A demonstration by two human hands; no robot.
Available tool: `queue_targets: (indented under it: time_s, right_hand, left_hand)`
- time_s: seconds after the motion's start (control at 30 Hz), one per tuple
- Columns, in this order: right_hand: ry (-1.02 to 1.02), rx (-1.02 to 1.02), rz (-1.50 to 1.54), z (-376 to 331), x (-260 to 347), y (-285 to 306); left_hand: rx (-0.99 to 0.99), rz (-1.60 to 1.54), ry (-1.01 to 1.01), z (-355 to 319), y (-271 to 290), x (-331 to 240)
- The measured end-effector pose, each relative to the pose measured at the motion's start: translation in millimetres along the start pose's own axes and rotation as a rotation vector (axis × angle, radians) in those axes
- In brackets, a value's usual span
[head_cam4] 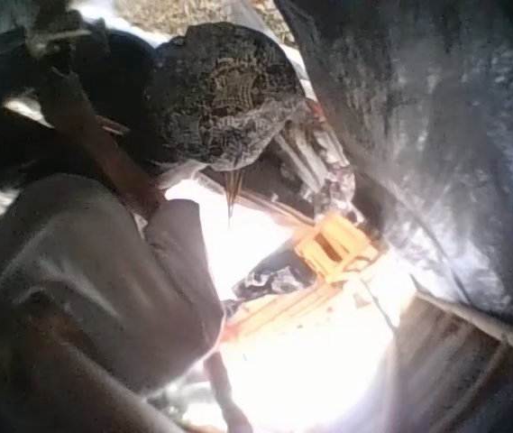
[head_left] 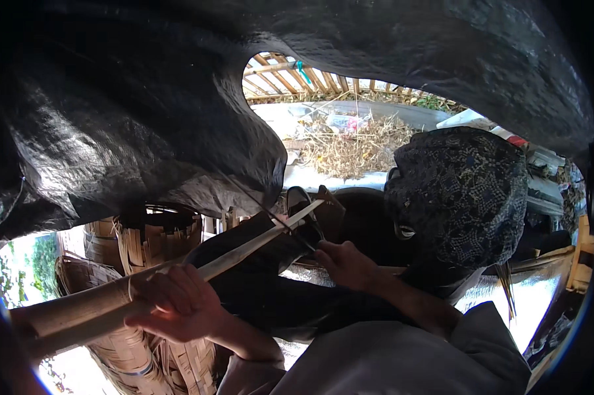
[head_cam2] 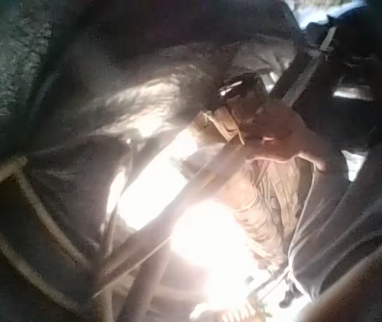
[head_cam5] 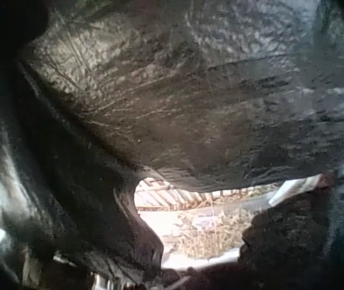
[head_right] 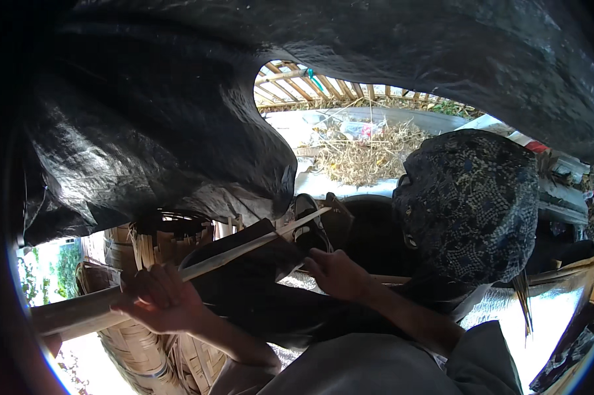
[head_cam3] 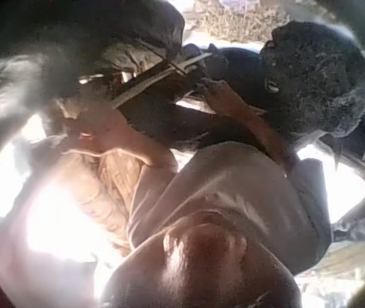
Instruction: The person splits thin strips from a bamboo piece using a machete, then scrapes and trims the length of a bamboo stick with the blade.
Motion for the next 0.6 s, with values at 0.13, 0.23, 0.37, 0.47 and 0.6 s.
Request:
queue_targets:
  time_s: [0.13, 0.23, 0.37, 0.47, 0.6]
  right_hand:
    - [0.038, 0.001, 0.151, -8.4, 29.9, -3.7]
    - [0.063, -0.001, 0.237, -9.6, 46.8, -10.1]
    - [0.066, -0.02, 0.14, -9.8, 22.7, -23.5]
    - [-0.152, 0.036, -0.041, -7.1, -29.7, -30.9]
    - [-0.048, 0.021, -0.433, -19.5, -122.7, -18.8]
  left_hand:
    - [-0.041, 0.027, 0.008, 0.8, -6.3, 5.6]
    - [0.077, 0.061, 0.019, 2.2, -9.9, 5.3]
    - [-0.052, 0.044, -0.019, 4.8, 6.6, 8.0]
    - [-0.18, 0.075, -0.05, 1.3, 20.6, -2.5]
    - [-0.219, 0.04, -0.081, 1.2, 17.7, 2.1]
Point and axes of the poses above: each hand's wrist, its own z-axis towards the middle knuckle, its own y-axis out of the back of the hand, x = y × z, the point moved 6 cm from there along z, towards the middle knuckle, and after that the axes turned 11 degrees about y, right-handed, at the moved point
